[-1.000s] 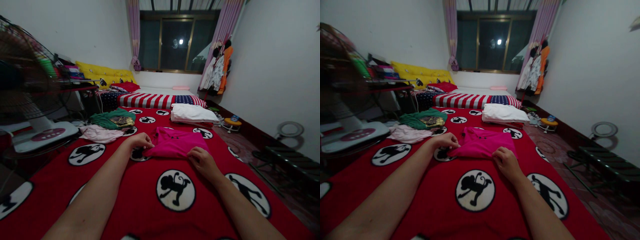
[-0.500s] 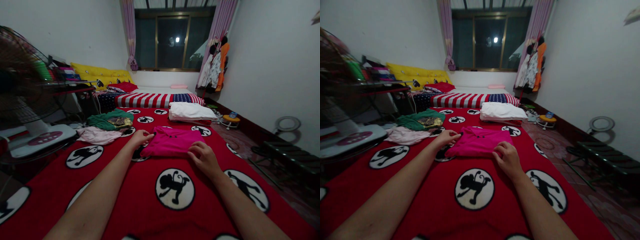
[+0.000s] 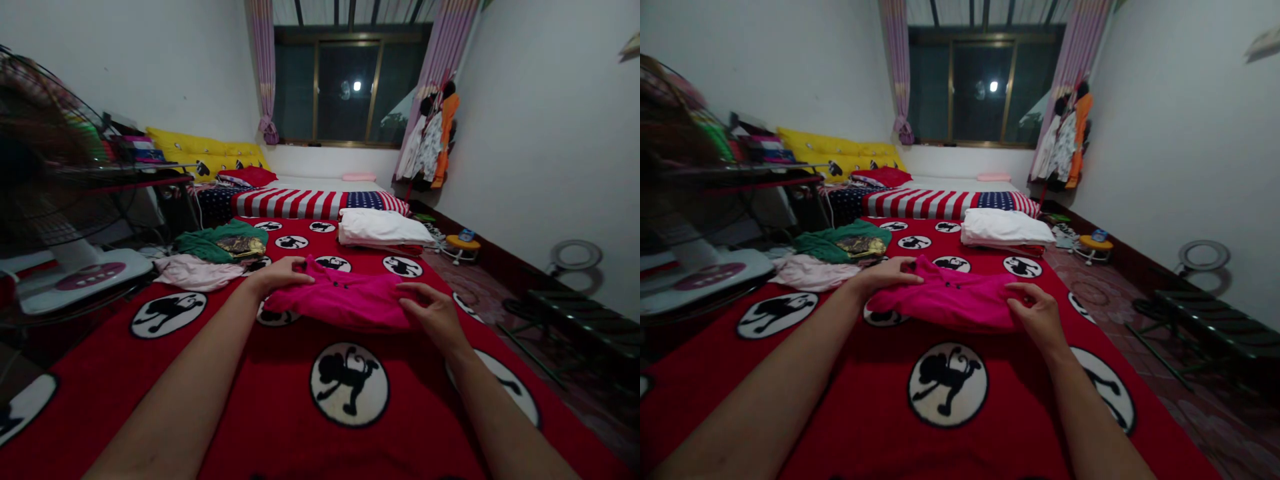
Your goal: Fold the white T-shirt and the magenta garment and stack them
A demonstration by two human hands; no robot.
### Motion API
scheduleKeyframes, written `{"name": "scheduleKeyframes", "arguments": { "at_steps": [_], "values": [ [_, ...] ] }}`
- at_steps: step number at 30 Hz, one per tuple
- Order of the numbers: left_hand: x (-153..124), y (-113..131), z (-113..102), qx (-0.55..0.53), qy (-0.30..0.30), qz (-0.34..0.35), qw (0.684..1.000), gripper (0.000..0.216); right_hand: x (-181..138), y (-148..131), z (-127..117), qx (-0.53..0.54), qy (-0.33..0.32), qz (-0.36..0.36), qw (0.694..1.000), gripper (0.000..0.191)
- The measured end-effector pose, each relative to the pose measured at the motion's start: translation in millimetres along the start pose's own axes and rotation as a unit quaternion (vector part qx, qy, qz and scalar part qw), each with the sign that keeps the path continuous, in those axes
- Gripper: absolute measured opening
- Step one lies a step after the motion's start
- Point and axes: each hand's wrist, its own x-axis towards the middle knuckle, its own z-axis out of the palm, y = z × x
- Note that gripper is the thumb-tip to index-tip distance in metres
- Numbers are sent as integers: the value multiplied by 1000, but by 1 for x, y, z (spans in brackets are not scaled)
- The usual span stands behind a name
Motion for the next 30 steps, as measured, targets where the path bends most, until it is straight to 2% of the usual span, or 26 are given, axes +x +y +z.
{"name": "scheduleKeyframes", "arguments": {
  "at_steps": [2,4,7,9,10,13,16,20,22,25,27,30],
  "values": [
    [-8,1,-18,68,-96,-54,992,40,-1,3,-10,-32,-45,44,997,27],
    [-9,-5,-29,123,-117,-107,980,42,-2,10,-19,-110,-50,54,991,30],
    [-2,-18,-30,137,-42,-127,981,49,-3,15,-22,-165,37,25,985,30],
    [5,-24,-21,123,19,-130,984,55,-3,10,-17,-135,83,6,987,29],
    [8,-26,-16,122,47,-136,982,57,-2,6,-13,-116,86,0,990,28],
    [14,-27,-2,100,91,-100,986,51,7,-8,4,-81,21,-38,996,22],
    [14,-24,3,-12,93,-5,996,32,26,-20,26,-101,-73,-101,987,15],
    [12,-21,-2,-121,89,62,987,30,56,-26,57,-161,-126,-138,969,18],
    [12,-24,-5,-135,90,47,986,25,66,-24,68,-210,-141,-126,959,19],
    [14,-34,-9,-117,116,-25,986,23,71,-16,76,-281,-150,-88,944,13],
    [15,-40,-10,-127,135,-51,981,34,70,-11,77,-284,-143,-83,944,8],
    [17,-41,-8,-165,154,-57,973,55,67,-11,80,-223,-133,-100,961,11]
  ]
}}
